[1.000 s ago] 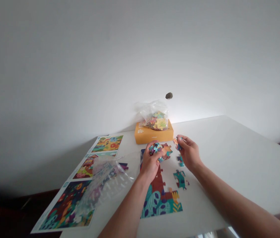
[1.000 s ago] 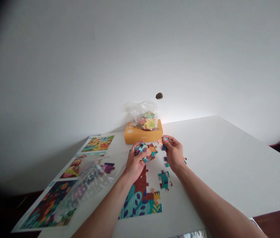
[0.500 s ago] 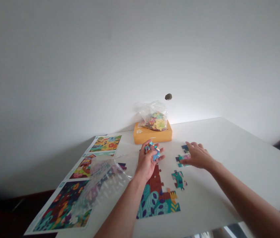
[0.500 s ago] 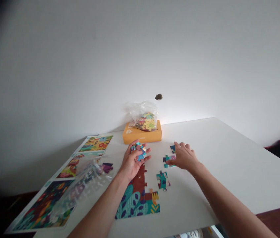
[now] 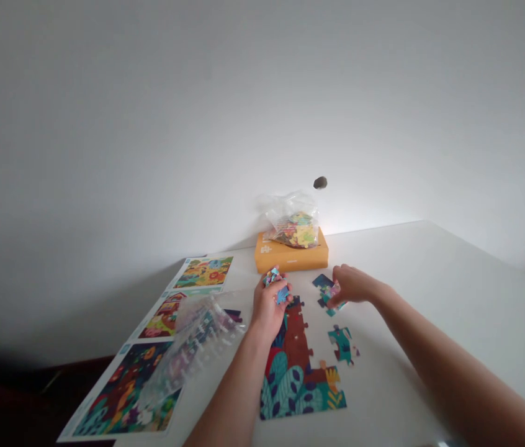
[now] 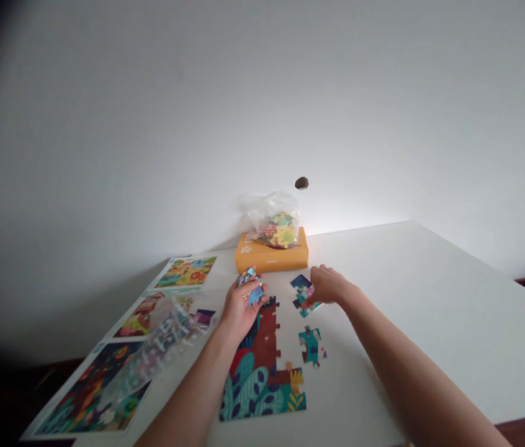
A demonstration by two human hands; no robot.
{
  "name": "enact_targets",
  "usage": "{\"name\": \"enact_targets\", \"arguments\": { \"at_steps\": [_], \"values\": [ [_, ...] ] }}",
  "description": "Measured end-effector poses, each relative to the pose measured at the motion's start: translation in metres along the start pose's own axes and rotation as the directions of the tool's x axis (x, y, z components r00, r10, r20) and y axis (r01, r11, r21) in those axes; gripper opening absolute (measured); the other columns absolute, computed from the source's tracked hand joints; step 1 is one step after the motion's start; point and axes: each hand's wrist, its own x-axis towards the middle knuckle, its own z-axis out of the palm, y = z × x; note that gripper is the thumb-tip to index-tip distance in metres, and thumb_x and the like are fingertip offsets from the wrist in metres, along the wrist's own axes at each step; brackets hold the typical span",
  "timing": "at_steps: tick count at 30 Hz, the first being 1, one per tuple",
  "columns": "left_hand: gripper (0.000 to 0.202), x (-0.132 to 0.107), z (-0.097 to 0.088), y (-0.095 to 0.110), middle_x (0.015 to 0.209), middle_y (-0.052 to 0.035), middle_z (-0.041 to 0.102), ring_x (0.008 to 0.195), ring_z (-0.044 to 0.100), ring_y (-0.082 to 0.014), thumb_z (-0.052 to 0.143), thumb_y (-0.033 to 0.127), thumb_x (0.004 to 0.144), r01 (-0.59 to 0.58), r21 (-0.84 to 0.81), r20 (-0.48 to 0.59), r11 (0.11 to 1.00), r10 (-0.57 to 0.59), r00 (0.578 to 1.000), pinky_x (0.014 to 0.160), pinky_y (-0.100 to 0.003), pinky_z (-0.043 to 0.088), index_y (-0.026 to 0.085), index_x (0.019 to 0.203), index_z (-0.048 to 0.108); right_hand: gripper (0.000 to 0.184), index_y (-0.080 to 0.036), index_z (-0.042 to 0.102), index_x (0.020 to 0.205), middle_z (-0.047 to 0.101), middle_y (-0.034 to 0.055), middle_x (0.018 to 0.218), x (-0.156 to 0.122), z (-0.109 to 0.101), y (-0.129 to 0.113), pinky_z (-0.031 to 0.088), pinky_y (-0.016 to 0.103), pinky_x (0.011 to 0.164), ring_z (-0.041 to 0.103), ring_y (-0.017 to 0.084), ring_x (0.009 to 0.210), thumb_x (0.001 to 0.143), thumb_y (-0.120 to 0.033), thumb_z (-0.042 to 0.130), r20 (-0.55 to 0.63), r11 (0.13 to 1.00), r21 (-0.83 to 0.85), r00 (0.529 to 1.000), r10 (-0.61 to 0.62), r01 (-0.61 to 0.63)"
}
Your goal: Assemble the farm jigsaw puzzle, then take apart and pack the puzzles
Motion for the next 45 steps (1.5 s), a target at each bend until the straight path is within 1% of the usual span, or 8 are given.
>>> {"name": "enact_targets", "arguments": {
  "at_steps": [5, 15, 19, 22, 28, 36, 41, 45],
  "values": [
    [0.047, 0.0, 0.003, -0.004, 0.09, -0.0025, 0.066, 0.064, 0.064, -0.0144, 0.076, 0.016, 0.059, 0.041, 0.058, -0.066, 0.997, -0.037, 0.997, 0.053, -0.026, 0.049, 0.021, 0.102, 0.058, 0.071, -0.016, 0.06, 0.108, 0.063, 0.0122, 0.103, -0.007, 0.008, 0.007, 0.045, 0.03, 0.07, 0.06, 0.028, 0.092, 0.052, -0.053, 0.081, -0.042, 0.991, 0.131, 0.999, 0.021, -0.015],
    [0.054, -0.007, 0.009, -0.007, 0.096, -0.0042, 0.065, 0.066, 0.064, -0.0137, 0.078, 0.016, 0.059, 0.002, 0.112, -0.055, 0.994, 0.004, 0.998, 0.057, -0.027, 0.051, 0.02, 0.109, 0.059, 0.022, -0.018, 0.063, 0.081, 0.064, 0.0049, 0.082, -0.014, -0.001, 0.002, 0.045, 0.027, 0.066, 0.058, 0.017, 0.073, 0.08, -0.039, 0.061, -0.187, 0.908, 0.352, 0.968, -0.168, 0.226],
    [0.054, -0.006, 0.009, -0.005, 0.096, -0.0045, 0.066, 0.067, 0.065, -0.0141, 0.079, 0.017, 0.06, -0.034, 0.086, -0.05, 0.996, 0.039, 0.998, 0.056, -0.026, 0.05, 0.02, 0.11, 0.059, 0.029, -0.018, 0.063, 0.082, 0.06, 0.0126, 0.115, -0.019, 0.007, -0.014, 0.042, 0.039, 0.09, 0.054, 0.026, 0.106, 0.082, -0.047, 0.061, -0.322, 0.898, 0.166, 0.883, -0.342, 0.408],
    [0.053, -0.005, 0.008, 0.003, 0.093, -0.0028, 0.066, 0.065, 0.064, -0.0133, 0.079, 0.016, 0.059, -0.071, 0.04, -0.093, 0.997, 0.075, 0.993, 0.055, -0.025, 0.049, 0.022, 0.108, 0.059, 0.05, -0.022, 0.061, 0.108, 0.05, 0.0126, 0.133, -0.022, 0.013, -0.022, 0.035, 0.047, 0.099, 0.045, 0.032, 0.12, 0.07, -0.053, 0.072, -0.197, 0.887, 0.07, 0.878, -0.436, 0.456],
    [0.049, -0.004, 0.003, 0.014, 0.095, -0.0014, 0.067, 0.068, 0.064, -0.0132, 0.078, 0.015, 0.06, -0.151, -0.036, -0.111, 0.988, 0.146, 0.983, 0.058, -0.025, 0.049, 0.024, 0.105, 0.06, 0.094, -0.018, 0.047, 0.134, 0.052, 0.0158, 0.124, -0.021, 0.012, -0.021, 0.035, 0.047, 0.096, 0.046, 0.035, 0.115, 0.055, -0.059, 0.078, -0.08, 0.958, 0.028, 0.956, -0.284, 0.287],
    [0.051, -0.004, 0.004, 0.007, 0.099, -0.004, 0.065, 0.068, 0.064, -0.0133, 0.08, 0.017, 0.062, -0.085, 0.06, -0.046, 0.995, 0.088, 0.995, 0.057, -0.026, 0.05, 0.022, 0.108, 0.06, 0.049, -0.022, 0.061, 0.093, 0.062, 0.0053, 0.096, -0.018, 0.017, -0.024, 0.041, 0.031, 0.074, 0.055, 0.024, 0.09, 0.054, -0.044, 0.082, -0.044, 0.974, 0.168, 0.988, -0.149, 0.154],
    [0.057, -0.008, 0.009, 0.002, 0.1, -0.007, 0.066, 0.073, 0.066, -0.0156, 0.082, 0.018, 0.06, -0.053, 0.138, 0.0, 0.989, 0.053, 0.999, 0.061, -0.028, 0.054, 0.019, 0.112, 0.059, 0.03, -0.021, 0.058, 0.083, 0.062, -0.002, 0.076, -0.016, 0.016, -0.031, 0.04, 0.025, 0.059, 0.053, 0.014, 0.067, 0.06, -0.028, 0.077, -0.122, 0.862, 0.479, 0.985, -0.12, 0.165],
    [0.052, -0.016, 0.017, -0.002, 0.102, -0.0082, 0.068, 0.082, 0.068, -0.0197, 0.083, 0.025, 0.065, 0.059, 0.133, 0.124, 0.989, -0.076, 0.989, 0.069, -0.032, 0.057, 0.019, 0.111, 0.059, 0.038, -0.02, 0.052, 0.094, 0.06, -0.002, 0.08, -0.014, 0.019, -0.041, 0.046, 0.026, 0.058, 0.055, 0.012, 0.063, 0.066, -0.035, 0.074, -0.305, 0.574, 0.777, 0.952, -0.019, 0.26]
  ]
}}
